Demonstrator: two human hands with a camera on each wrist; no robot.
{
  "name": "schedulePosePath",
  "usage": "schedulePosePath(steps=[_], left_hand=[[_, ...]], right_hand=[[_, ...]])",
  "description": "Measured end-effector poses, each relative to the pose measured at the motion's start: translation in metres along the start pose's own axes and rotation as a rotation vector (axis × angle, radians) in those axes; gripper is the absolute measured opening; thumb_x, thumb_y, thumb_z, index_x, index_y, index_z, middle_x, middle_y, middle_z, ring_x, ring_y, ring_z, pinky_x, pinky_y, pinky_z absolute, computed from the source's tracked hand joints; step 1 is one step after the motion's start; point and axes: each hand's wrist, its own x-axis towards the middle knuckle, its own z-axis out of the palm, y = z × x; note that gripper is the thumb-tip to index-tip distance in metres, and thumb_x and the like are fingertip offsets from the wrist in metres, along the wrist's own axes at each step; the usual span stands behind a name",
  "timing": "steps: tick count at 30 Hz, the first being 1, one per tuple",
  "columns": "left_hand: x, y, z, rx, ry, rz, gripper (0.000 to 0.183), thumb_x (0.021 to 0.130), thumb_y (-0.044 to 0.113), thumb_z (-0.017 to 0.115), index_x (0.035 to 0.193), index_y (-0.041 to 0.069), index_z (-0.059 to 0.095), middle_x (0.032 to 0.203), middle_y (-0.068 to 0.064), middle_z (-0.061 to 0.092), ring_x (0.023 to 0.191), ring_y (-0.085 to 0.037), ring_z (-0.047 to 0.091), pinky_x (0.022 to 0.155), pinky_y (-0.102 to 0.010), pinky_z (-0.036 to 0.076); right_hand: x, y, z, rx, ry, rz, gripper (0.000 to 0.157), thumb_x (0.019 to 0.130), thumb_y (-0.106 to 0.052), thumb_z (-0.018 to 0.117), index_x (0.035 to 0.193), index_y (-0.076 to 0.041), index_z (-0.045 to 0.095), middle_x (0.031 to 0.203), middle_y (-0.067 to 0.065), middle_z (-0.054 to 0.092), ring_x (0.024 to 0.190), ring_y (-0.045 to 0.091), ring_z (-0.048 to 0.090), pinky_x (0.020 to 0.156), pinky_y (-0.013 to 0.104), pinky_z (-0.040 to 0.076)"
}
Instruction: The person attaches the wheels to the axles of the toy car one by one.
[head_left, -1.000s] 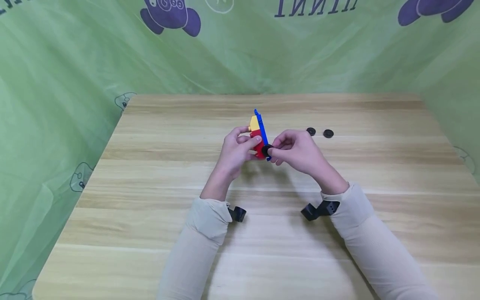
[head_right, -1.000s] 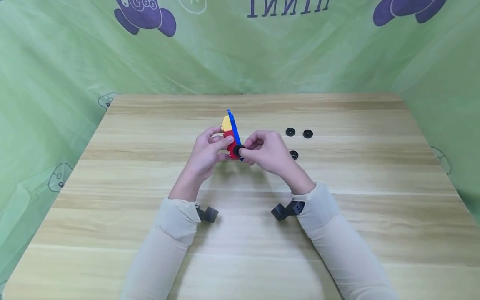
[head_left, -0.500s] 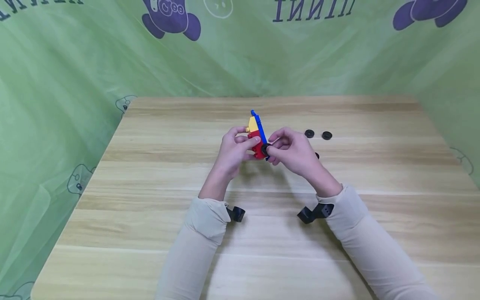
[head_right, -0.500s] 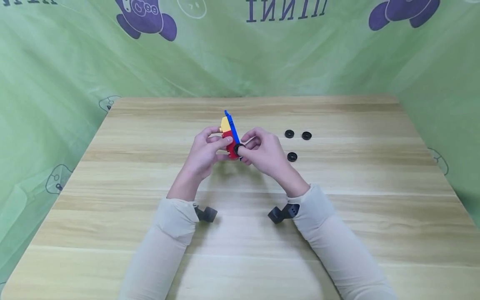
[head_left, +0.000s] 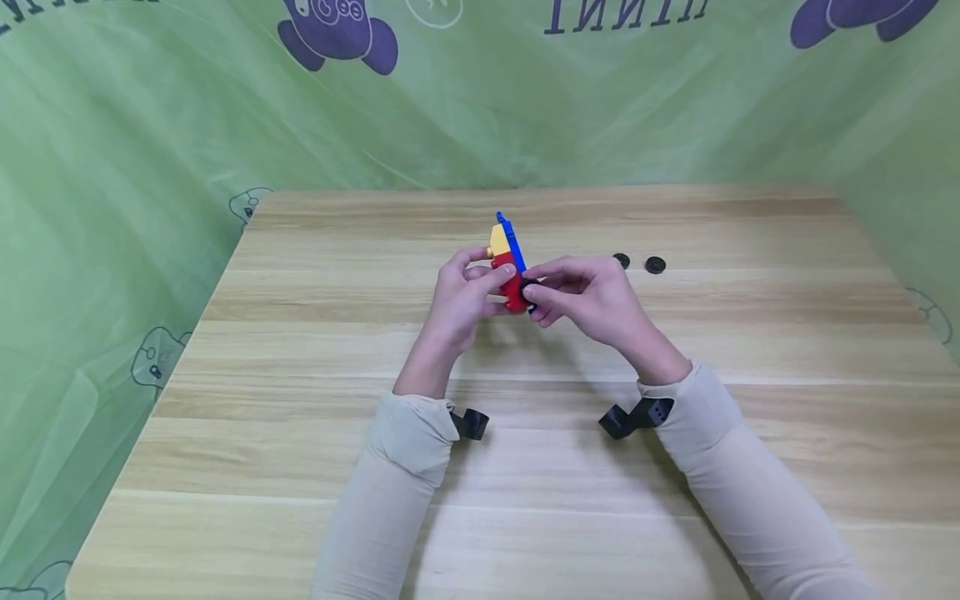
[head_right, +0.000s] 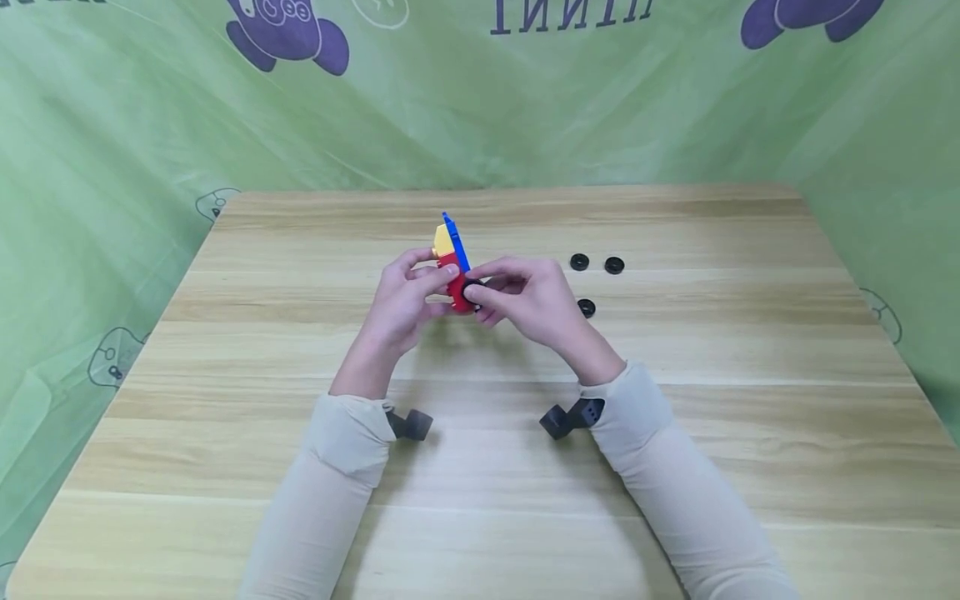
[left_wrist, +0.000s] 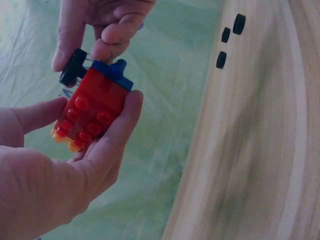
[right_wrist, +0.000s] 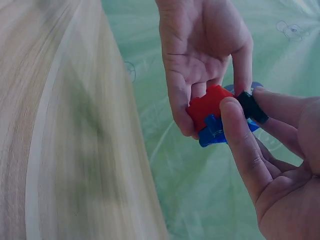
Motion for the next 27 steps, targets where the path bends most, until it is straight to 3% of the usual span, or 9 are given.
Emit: schedulePosePath(steps=[7,11,17,21,27], left_hand=[[-0.002,0.001,0.000,-0.021,0.002,0.006,0.043,0.097,0.001,0.062,0.136,-0.002,0.045,0.111,-0.019,0.062,0.092,-0.024,0.068,0.078,-0.044,0.062],[-0.002,0.002,0.001,-0.008,0.016,0.009,0.044,0.097,0.001,0.063,0.137,-0.002,0.045,0.113,-0.018,0.061,0.096,-0.026,0.068,0.080,-0.046,0.062],[-0.004,0.005,0.002,0.031,0.031,0.015,0.044,0.096,0.000,0.063,0.136,-0.002,0.046,0.109,-0.016,0.061,0.092,-0.024,0.067,0.079,-0.044,0.062],[-0.005,0.005,0.004,0.047,0.039,0.009,0.041,0.096,-0.001,0.063,0.134,-0.002,0.047,0.109,-0.016,0.060,0.091,-0.024,0.067,0.081,-0.044,0.062],[-0.005,0.002,0.003,0.042,0.041,-0.004,0.039,0.096,0.000,0.063,0.132,-0.002,0.049,0.109,-0.014,0.060,0.091,-0.021,0.065,0.079,-0.040,0.063]], right_hand=[[0.004,-0.001,-0.001,0.024,-0.011,0.172,0.027,0.094,-0.007,0.071,0.115,0.010,0.068,0.089,0.015,0.076,0.069,0.018,0.074,0.070,0.038,0.063],[0.003,-0.003,0.001,-0.031,-0.034,0.184,0.024,0.096,-0.009,0.068,0.113,0.009,0.069,0.085,0.013,0.074,0.067,0.013,0.069,0.072,0.037,0.062],[0.002,-0.007,0.003,-0.080,-0.064,0.199,0.022,0.099,-0.011,0.064,0.112,0.007,0.066,0.082,0.012,0.071,0.069,0.016,0.066,0.074,0.039,0.060],[0.002,-0.006,0.008,-0.103,-0.034,0.199,0.021,0.098,-0.010,0.065,0.109,0.008,0.066,0.084,0.015,0.070,0.069,0.019,0.064,0.067,0.031,0.058],[0.001,-0.002,0.013,-0.176,0.009,0.206,0.020,0.097,-0.012,0.068,0.107,0.006,0.067,0.083,0.021,0.069,0.069,0.026,0.063,0.062,0.030,0.055]])
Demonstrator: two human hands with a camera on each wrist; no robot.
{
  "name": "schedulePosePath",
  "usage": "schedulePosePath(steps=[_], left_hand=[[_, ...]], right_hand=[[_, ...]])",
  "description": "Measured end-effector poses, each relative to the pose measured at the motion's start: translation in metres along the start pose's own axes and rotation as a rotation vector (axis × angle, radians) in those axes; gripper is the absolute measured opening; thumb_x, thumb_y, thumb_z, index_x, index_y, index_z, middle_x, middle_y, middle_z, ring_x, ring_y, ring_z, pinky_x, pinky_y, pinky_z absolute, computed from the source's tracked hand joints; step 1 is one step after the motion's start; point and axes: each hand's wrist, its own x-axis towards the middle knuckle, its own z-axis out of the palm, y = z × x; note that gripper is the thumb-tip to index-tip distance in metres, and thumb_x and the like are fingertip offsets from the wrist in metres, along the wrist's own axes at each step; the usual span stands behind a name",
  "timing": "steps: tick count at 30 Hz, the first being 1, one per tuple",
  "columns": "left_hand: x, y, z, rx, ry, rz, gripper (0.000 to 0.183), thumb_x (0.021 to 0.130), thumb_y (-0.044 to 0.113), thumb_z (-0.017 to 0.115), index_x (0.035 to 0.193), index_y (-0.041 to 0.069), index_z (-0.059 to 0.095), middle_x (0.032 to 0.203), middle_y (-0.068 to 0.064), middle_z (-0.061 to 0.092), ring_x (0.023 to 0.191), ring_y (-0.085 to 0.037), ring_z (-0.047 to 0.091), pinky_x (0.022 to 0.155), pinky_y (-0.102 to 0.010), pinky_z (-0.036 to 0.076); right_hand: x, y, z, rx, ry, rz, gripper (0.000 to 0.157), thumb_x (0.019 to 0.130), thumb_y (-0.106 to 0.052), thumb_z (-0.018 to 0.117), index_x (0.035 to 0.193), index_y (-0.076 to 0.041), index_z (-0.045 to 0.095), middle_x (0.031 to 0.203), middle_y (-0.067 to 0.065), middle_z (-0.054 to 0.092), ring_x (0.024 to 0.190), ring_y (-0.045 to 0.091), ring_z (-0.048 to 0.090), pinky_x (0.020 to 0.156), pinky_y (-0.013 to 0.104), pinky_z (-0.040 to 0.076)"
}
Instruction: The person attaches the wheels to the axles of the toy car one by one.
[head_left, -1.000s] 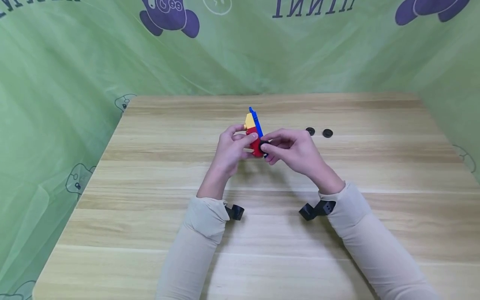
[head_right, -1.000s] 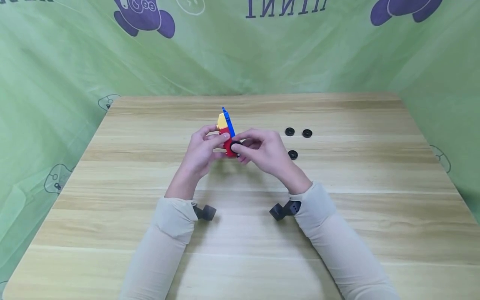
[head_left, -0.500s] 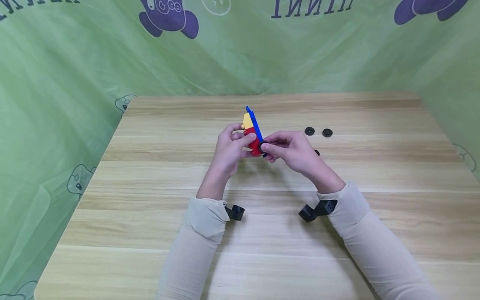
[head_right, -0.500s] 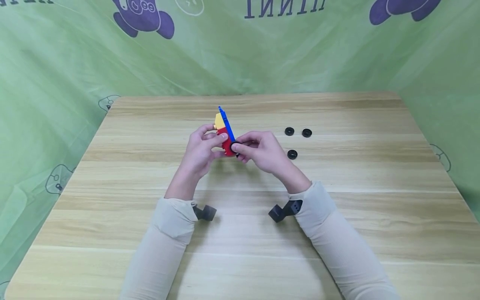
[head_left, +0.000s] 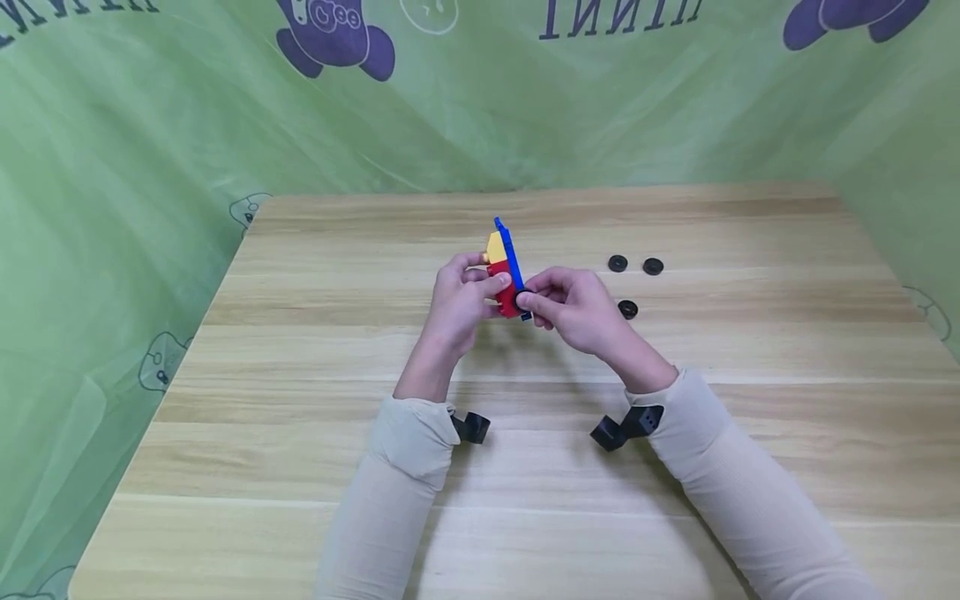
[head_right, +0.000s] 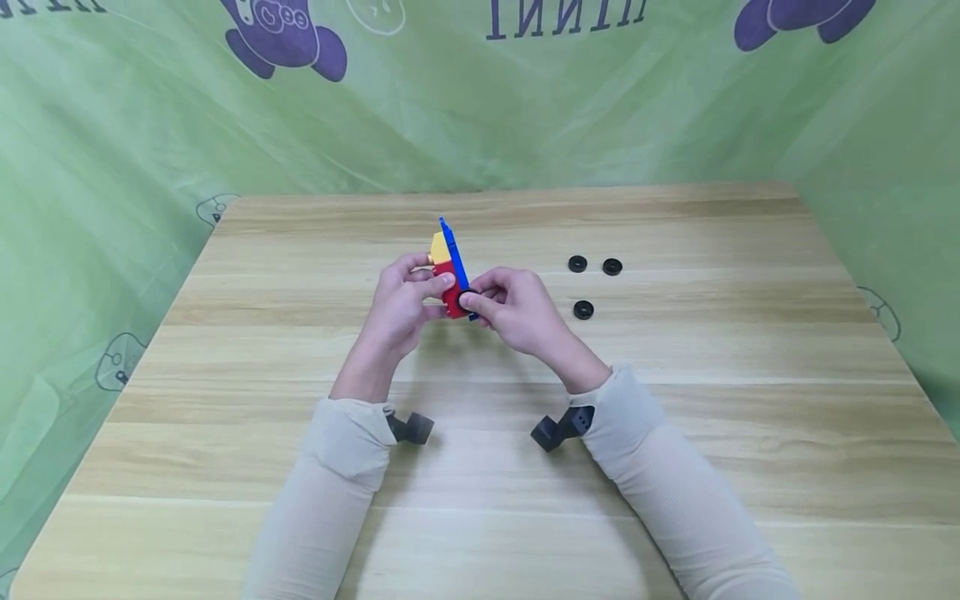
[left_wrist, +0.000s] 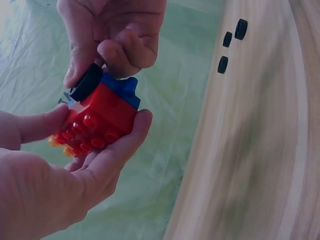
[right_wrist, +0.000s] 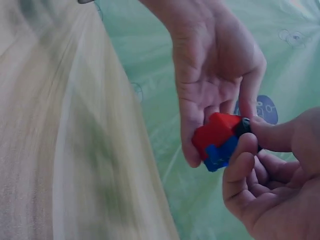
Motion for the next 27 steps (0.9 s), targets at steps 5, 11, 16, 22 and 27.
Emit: schedulePosePath(steps=[5,11,16,22,27], left_hand=[[0.001,-0.002,-0.002,-0.075,-0.048,-0.016,0.028,0.098,0.008,0.064,0.121,-0.005,0.056,0.097,-0.010,0.065,0.081,-0.018,0.063,0.070,-0.033,0.062],[0.002,-0.006,-0.003,-0.086,-0.092,-0.031,0.029,0.100,0.011,0.063,0.122,-0.008,0.058,0.099,-0.011,0.068,0.083,-0.018,0.065,0.073,-0.030,0.061],[0.002,-0.010,-0.005,-0.063,-0.054,-0.047,0.035,0.097,0.006,0.065,0.129,-0.004,0.055,0.114,-0.015,0.065,0.095,-0.020,0.064,0.082,-0.029,0.059],[0.003,-0.012,-0.007,-0.026,-0.018,-0.043,0.037,0.094,0.004,0.068,0.128,-0.002,0.053,0.117,-0.014,0.062,0.104,-0.022,0.064,0.087,-0.029,0.056],[0.004,-0.011,-0.007,-0.040,-0.022,-0.031,0.033,0.094,0.004,0.068,0.123,0.000,0.053,0.125,-0.018,0.069,0.112,-0.027,0.067,0.088,-0.030,0.052]], right_hand=[[-0.001,0.000,-0.007,-0.027,-0.063,-0.038,0.019,0.096,-0.013,0.070,0.105,0.004,0.068,0.084,0.015,0.069,0.068,0.024,0.063,0.061,0.029,0.054],[0.001,0.008,-0.029,-0.039,-0.121,-0.084,0.024,0.096,-0.019,0.070,0.108,0.002,0.069,0.091,0.017,0.071,0.070,0.021,0.066,0.067,0.035,0.059],[0.004,0.025,-0.062,-0.239,0.069,-0.017,0.040,0.101,-0.036,0.061,0.114,0.002,0.068,0.102,0.021,0.071,0.084,0.027,0.068,0.074,0.035,0.058],[0.006,0.052,-0.097,-0.588,0.023,0.232,0.054,0.092,-0.034,0.070,0.131,0.003,0.059,0.124,0.026,0.065,0.105,0.036,0.063,0.090,0.050,0.051],[0.011,0.059,-0.100,-0.630,-0.164,0.239,0.056,0.085,-0.026,0.078,0.130,0.002,0.060,0.126,0.029,0.064,0.110,0.038,0.063,0.094,0.050,0.050]])
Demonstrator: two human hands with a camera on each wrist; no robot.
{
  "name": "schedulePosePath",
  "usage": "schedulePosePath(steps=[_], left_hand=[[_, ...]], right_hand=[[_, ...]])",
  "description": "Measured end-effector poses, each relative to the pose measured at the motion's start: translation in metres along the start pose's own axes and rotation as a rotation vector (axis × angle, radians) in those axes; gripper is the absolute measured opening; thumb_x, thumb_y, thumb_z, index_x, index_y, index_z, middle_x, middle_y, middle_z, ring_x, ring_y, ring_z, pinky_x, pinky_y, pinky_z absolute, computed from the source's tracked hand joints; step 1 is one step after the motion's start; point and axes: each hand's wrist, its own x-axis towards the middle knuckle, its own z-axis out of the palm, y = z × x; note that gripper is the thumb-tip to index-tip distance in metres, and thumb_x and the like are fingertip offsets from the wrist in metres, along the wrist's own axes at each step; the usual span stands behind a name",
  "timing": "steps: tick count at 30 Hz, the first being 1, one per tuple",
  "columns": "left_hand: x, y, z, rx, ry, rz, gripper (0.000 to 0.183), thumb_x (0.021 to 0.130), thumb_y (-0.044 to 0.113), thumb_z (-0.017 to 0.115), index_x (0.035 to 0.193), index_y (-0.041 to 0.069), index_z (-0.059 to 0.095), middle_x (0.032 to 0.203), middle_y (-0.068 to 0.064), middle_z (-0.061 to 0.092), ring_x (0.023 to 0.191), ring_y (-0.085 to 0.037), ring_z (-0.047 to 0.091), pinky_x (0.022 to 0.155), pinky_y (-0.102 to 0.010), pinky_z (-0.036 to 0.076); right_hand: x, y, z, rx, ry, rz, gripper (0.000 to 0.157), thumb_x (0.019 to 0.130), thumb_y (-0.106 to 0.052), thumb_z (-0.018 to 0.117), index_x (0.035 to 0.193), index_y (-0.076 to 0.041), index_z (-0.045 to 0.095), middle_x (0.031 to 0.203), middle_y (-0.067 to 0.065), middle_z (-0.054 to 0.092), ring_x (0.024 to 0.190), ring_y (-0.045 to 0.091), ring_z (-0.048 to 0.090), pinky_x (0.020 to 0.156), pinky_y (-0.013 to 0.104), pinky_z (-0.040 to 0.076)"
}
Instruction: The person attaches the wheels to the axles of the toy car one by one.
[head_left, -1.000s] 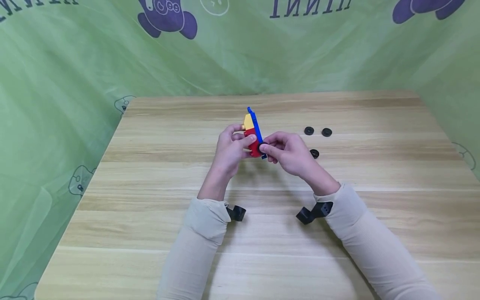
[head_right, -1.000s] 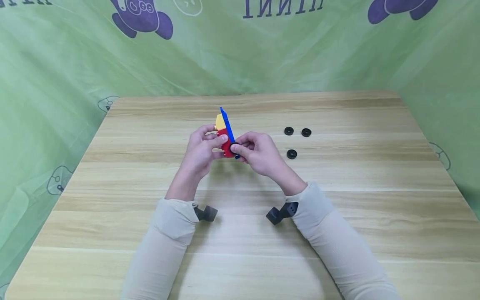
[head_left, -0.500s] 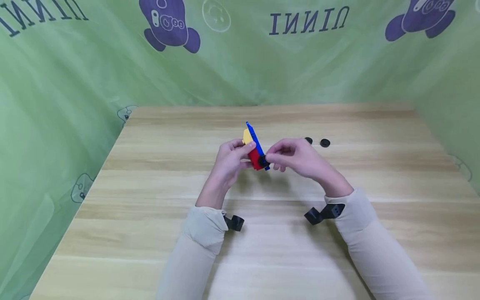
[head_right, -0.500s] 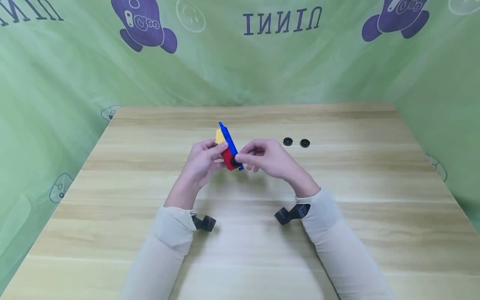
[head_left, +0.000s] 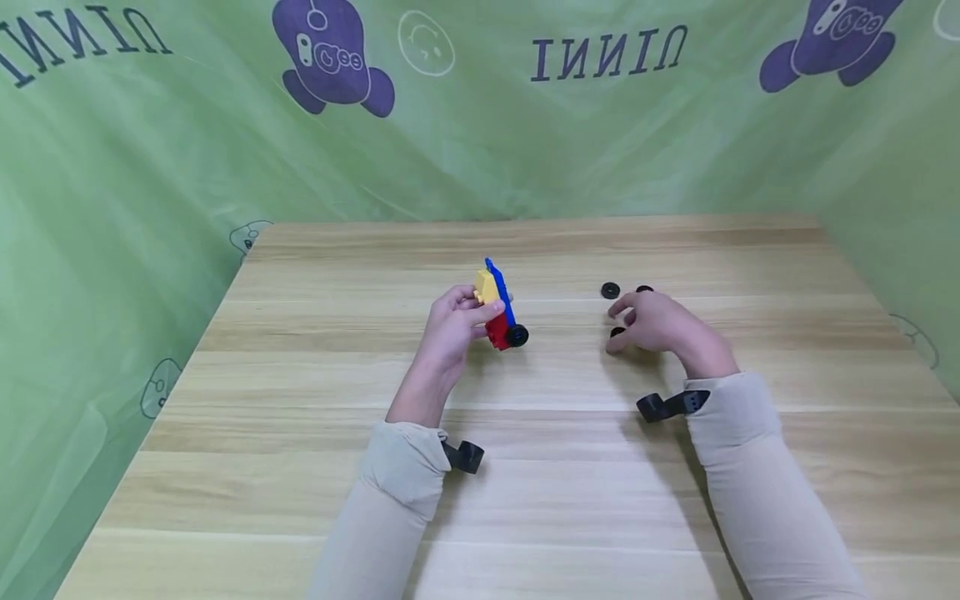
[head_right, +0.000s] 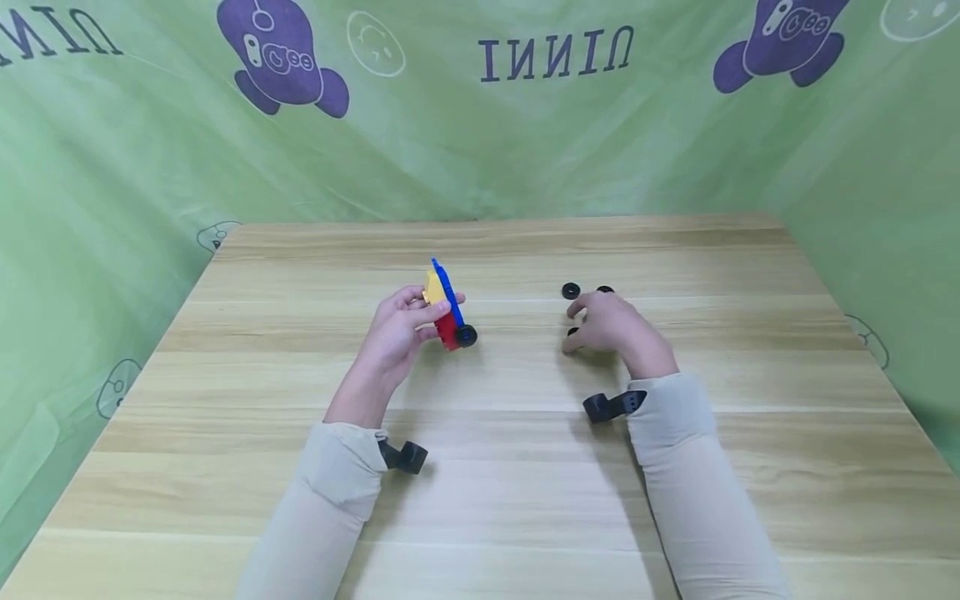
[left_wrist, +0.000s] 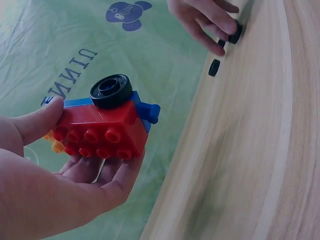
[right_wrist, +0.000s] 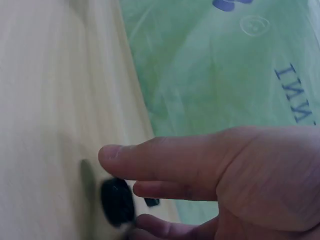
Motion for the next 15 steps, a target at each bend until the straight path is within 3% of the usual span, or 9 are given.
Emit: schedulePosePath(steps=[5,8,15], left_hand=[[0.001,-0.003,0.000,-0.017,-0.022,-0.012,0.036,0.094,0.007,0.069,0.125,0.002,0.053,0.127,-0.016,0.070,0.113,-0.026,0.067,0.085,-0.030,0.048],[0.002,-0.004,0.000,-0.019,-0.020,-0.014,0.034,0.094,0.008,0.070,0.122,0.003,0.053,0.125,-0.016,0.071,0.108,-0.022,0.067,0.082,-0.029,0.047],[0.004,-0.006,0.002,-0.027,-0.035,-0.014,0.022,0.095,0.010,0.069,0.111,0.004,0.055,0.116,-0.018,0.074,0.109,-0.030,0.072,0.075,-0.027,0.051]], right_hand=[[0.005,-0.006,0.011,-0.029,0.057,-0.079,0.031,0.084,-0.019,0.081,0.108,0.000,0.071,0.100,0.016,0.070,0.091,0.029,0.062,0.084,0.041,0.049],[0.006,-0.008,0.014,0.002,0.086,-0.143,0.025,0.087,-0.019,0.079,0.103,-0.001,0.073,0.090,0.010,0.069,0.082,0.022,0.060,0.077,0.035,0.048],[0.003,-0.022,0.012,0.289,0.075,-0.263,0.024,0.093,-0.025,0.075,0.102,-0.003,0.070,0.086,0.008,0.069,0.075,0.021,0.062,0.069,0.029,0.051]])
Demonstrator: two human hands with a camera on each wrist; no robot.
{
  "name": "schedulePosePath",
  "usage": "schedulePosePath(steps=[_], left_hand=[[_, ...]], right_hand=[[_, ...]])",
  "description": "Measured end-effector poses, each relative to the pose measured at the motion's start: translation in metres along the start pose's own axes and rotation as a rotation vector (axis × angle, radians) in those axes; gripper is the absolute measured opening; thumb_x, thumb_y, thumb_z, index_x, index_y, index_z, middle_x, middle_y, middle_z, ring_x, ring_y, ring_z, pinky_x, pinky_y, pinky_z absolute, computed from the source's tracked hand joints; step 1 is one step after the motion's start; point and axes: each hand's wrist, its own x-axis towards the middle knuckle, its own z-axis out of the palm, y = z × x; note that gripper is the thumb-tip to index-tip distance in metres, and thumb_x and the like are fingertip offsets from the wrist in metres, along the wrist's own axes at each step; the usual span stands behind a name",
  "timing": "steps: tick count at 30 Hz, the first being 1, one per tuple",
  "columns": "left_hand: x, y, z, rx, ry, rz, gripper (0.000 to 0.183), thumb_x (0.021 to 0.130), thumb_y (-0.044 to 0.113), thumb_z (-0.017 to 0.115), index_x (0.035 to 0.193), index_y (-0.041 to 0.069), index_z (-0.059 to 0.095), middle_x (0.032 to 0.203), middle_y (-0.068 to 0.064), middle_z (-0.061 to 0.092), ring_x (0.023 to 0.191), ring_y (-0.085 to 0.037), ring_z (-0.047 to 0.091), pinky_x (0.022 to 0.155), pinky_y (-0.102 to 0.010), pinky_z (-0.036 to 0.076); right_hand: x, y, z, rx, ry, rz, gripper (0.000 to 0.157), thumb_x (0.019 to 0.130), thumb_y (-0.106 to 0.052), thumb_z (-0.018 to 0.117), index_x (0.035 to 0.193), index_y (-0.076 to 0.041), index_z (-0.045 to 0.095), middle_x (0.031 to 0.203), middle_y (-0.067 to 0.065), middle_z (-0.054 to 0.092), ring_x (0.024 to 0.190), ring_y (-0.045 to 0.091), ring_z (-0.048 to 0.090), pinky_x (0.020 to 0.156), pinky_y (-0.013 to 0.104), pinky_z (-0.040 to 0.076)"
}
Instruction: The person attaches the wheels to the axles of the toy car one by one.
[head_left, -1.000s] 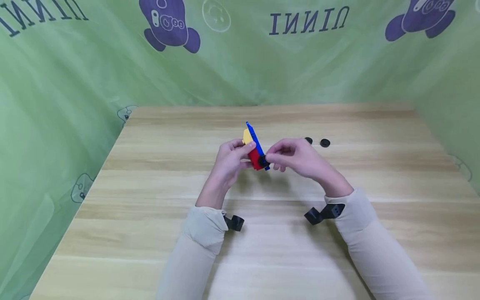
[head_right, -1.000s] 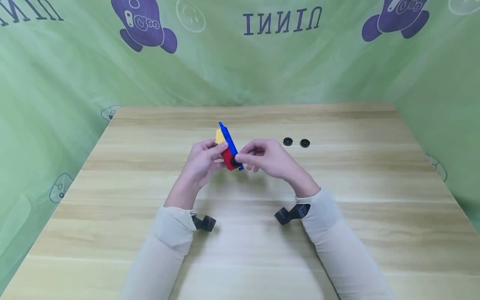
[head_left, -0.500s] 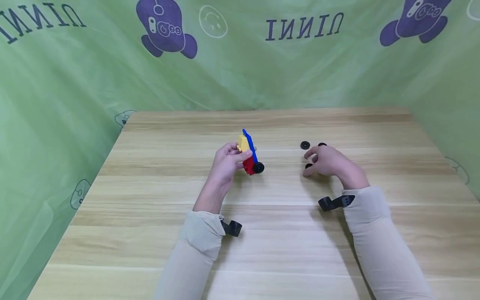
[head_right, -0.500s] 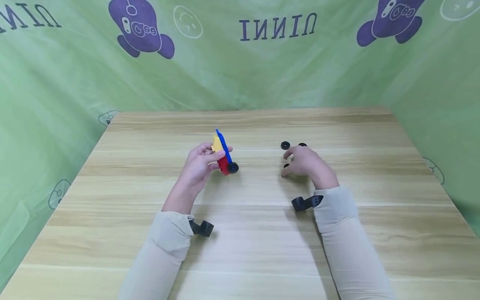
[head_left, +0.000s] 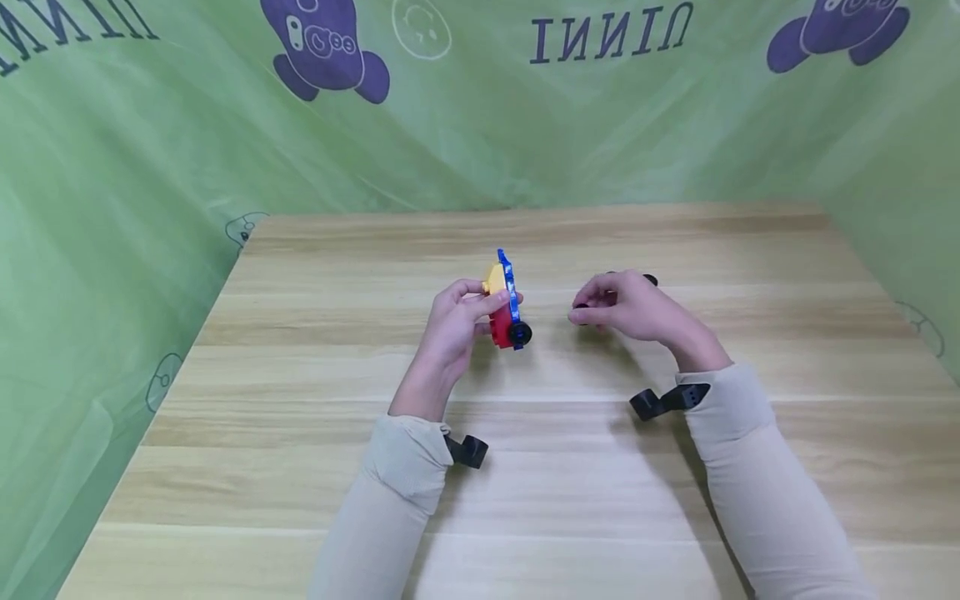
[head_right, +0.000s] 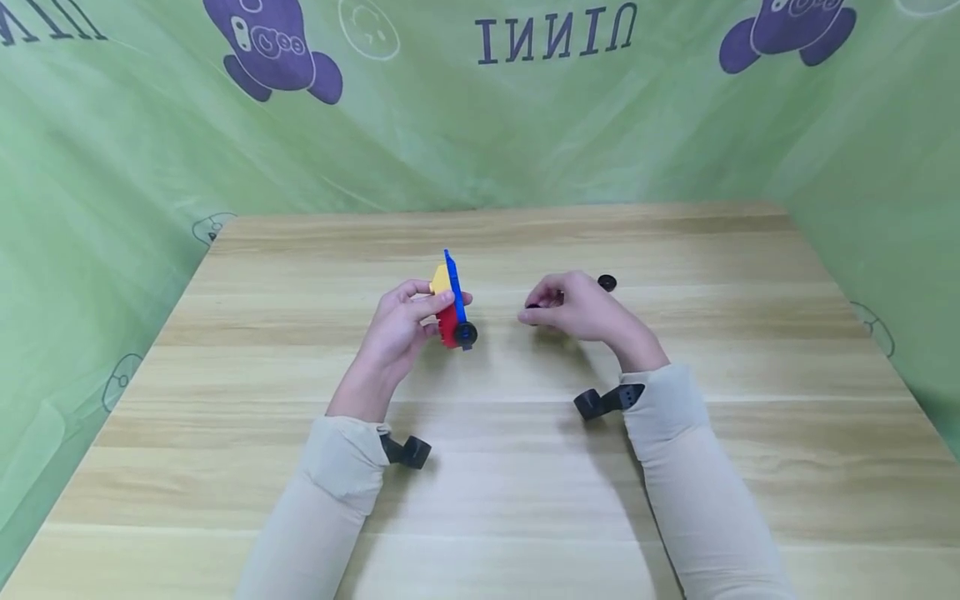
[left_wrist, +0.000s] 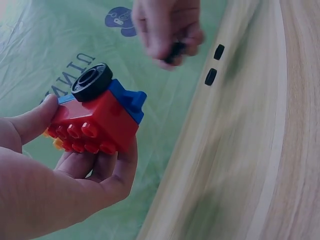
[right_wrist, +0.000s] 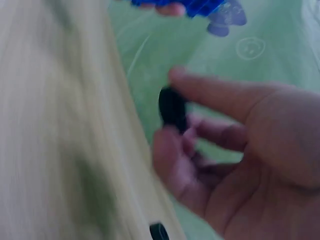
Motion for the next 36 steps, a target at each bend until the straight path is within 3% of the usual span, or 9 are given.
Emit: schedulePosePath(steps=[3,5,9,14,23,27,30,36], left_hand=[[0.000,0.001,0.002,0.001,-0.024,0.005,0.022,0.095,0.010,0.068,0.112,0.004,0.056,0.113,-0.018,0.075,0.115,-0.036,0.069,0.074,-0.028,0.052],[0.000,0.001,0.004,0.005,-0.033,0.002,0.022,0.095,0.011,0.069,0.113,0.004,0.056,0.113,-0.018,0.074,0.109,-0.035,0.071,0.074,-0.028,0.053],[0.000,0.003,0.007,0.022,-0.054,-0.003,0.022,0.096,0.014,0.069,0.111,0.005,0.056,0.114,-0.018,0.074,0.104,-0.031,0.073,0.075,-0.028,0.055],[-0.002,0.006,0.007,0.036,-0.096,-0.003,0.021,0.097,0.016,0.068,0.110,0.006,0.054,0.112,-0.019,0.074,0.118,-0.038,0.066,0.078,-0.030,0.053],[-0.003,0.006,0.006,0.027,-0.116,-0.007,0.018,0.097,0.014,0.068,0.106,0.006,0.055,0.113,-0.023,0.073,0.116,-0.037,0.067,0.082,-0.028,0.058],[-0.003,0.005,0.007,0.035,-0.104,-0.023,0.018,0.097,0.015,0.069,0.106,0.006,0.056,0.111,-0.020,0.075,0.099,-0.027,0.075,0.079,-0.027,0.059],[-0.003,0.004,0.009,0.047,-0.098,-0.035,0.019,0.096,0.016,0.070,0.107,0.006,0.057,0.105,-0.016,0.076,0.085,-0.015,0.072,0.077,-0.025,0.058],[-0.002,0.001,0.011,0.065,-0.102,-0.052,0.024,0.096,0.016,0.070,0.111,0.003,0.057,0.100,-0.010,0.073,0.079,-0.015,0.067,0.073,-0.024,0.057]], right_hand=[[-0.001,-0.010,-0.001,0.188,0.018,0.001,0.025,0.094,-0.022,0.073,0.103,0.000,0.065,0.086,0.007,0.071,0.076,0.022,0.068,0.074,0.033,0.058],[-0.001,-0.016,-0.001,0.302,0.032,0.005,0.026,0.096,-0.019,0.071,0.106,0.003,0.062,0.089,0.007,0.072,0.077,0.021,0.071,0.078,0.034,0.060],[-0.001,-0.027,0.000,0.442,0.058,-0.009,0.027,0.099,-0.016,0.066,0.111,0.007,0.062,0.090,0.003,0.074,0.076,0.017,0.072,0.077,0.034,0.062],[0.000,-0.035,0.003,0.538,0.097,-0.040,0.028,0.101,-0.013,0.062,0.113,0.012,0.061,0.088,0.000,0.074,0.073,0.012,0.072,0.073,0.028,0.062],[-0.001,-0.035,0.007,0.701,0.159,-0.073,0.030,0.098,-0.006,0.063,0.115,0.018,0.059,0.093,0.006,0.076,0.075,0.013,0.075,0.077,0.029,0.062],[-0.001,-0.034,0.009,0.740,0.169,-0.090,0.026,0.097,-0.006,0.065,0.113,0.014,0.060,0.094,0.006,0.075,0.075,0.014,0.075,0.076,0.029,0.062],[-0.001,-0.033,0.010,0.762,0.161,-0.110,0.021,0.099,-0.006,0.063,0.112,0.009,0.058,0.096,0.007,0.073,0.076,0.016,0.075,0.077,0.031,0.062],[-0.001,-0.034,0.012,0.804,0.127,-0.170,0.013,0.101,-0.006,0.059,0.109,0.001,0.052,0.094,0.013,0.077,0.077,0.023,0.077,0.077,0.037,0.062]])
